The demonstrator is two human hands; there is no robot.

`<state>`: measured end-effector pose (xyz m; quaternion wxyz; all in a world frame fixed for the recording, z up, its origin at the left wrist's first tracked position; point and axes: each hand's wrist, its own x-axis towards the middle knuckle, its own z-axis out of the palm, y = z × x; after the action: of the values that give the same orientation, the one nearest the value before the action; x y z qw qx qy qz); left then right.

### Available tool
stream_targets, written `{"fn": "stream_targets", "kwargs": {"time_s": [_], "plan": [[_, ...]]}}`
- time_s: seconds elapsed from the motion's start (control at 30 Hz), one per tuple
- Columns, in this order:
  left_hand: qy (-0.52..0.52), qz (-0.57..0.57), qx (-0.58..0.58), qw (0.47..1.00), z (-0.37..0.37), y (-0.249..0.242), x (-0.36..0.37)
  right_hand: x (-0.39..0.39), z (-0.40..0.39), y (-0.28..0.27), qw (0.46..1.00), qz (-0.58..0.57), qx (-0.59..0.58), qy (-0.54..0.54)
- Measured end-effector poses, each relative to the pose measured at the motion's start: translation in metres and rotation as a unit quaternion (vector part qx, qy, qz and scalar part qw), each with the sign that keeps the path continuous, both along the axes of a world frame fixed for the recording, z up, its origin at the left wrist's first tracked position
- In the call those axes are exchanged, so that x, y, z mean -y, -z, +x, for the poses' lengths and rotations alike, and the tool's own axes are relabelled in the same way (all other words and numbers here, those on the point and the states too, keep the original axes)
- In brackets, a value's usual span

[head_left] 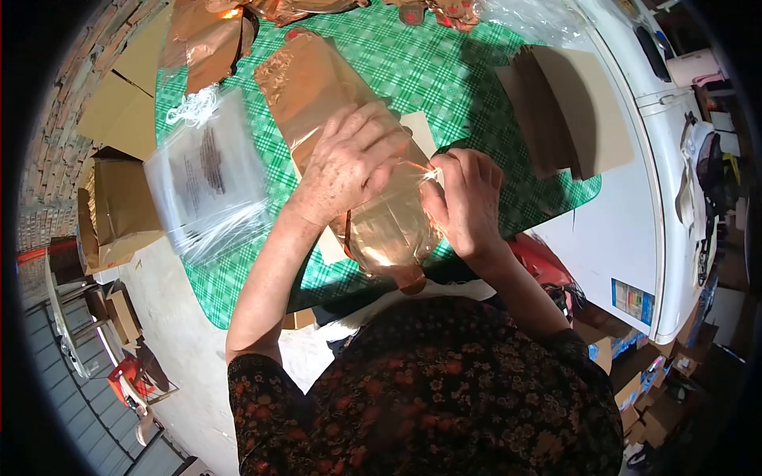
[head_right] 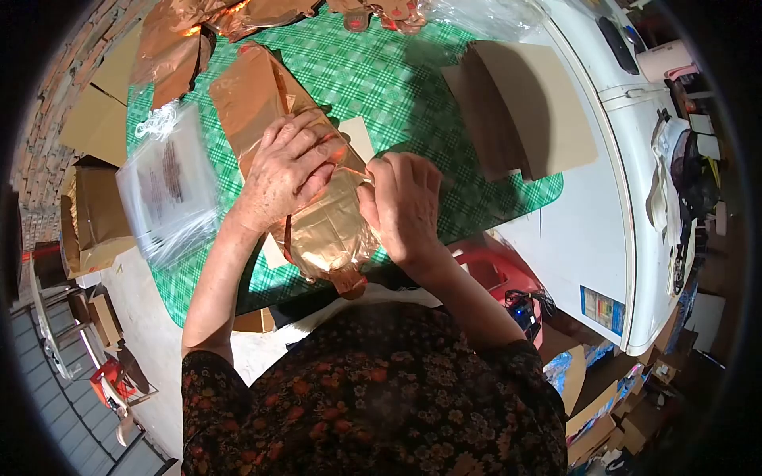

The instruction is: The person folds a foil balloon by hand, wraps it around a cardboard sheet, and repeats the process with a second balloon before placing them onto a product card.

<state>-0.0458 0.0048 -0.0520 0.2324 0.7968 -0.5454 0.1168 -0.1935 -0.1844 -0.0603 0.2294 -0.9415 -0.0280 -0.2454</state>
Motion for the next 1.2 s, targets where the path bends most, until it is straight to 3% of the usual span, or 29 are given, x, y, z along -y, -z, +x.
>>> {"fn": "stream_targets", "kwargs": {"time_s": [0.47, 0.57, 1.03, 1.13, 1.2], "plan": [[-0.025, -0.043, 0.07, 0.996, -0.005, -0.001, 0.006, -0.006, -0.001, 0.007, 1.0, 0.006, 0.011, 0.012], [-0.035, -0.01, 0.078, 0.996, -0.004, 0.005, 0.0, -0.006, -0.002, 0.003, 1.0, 0.014, 0.015, 0.009], [-0.028, -0.022, 0.018, 0.999, -0.005, 0.012, -0.007, -0.004, -0.003, 0.004, 0.999, 0.021, 0.021, -0.019], [-0.033, -0.033, 0.009, 0.999, -0.007, 0.01, -0.007, -0.006, -0.008, 0.01, 0.999, 0.002, 0.046, 0.001], [-0.038, -0.039, 0.007, 0.999, -0.007, 0.009, -0.006, -0.006, -0.02, 0.012, 0.996, -0.043, 0.064, -0.049]]}}
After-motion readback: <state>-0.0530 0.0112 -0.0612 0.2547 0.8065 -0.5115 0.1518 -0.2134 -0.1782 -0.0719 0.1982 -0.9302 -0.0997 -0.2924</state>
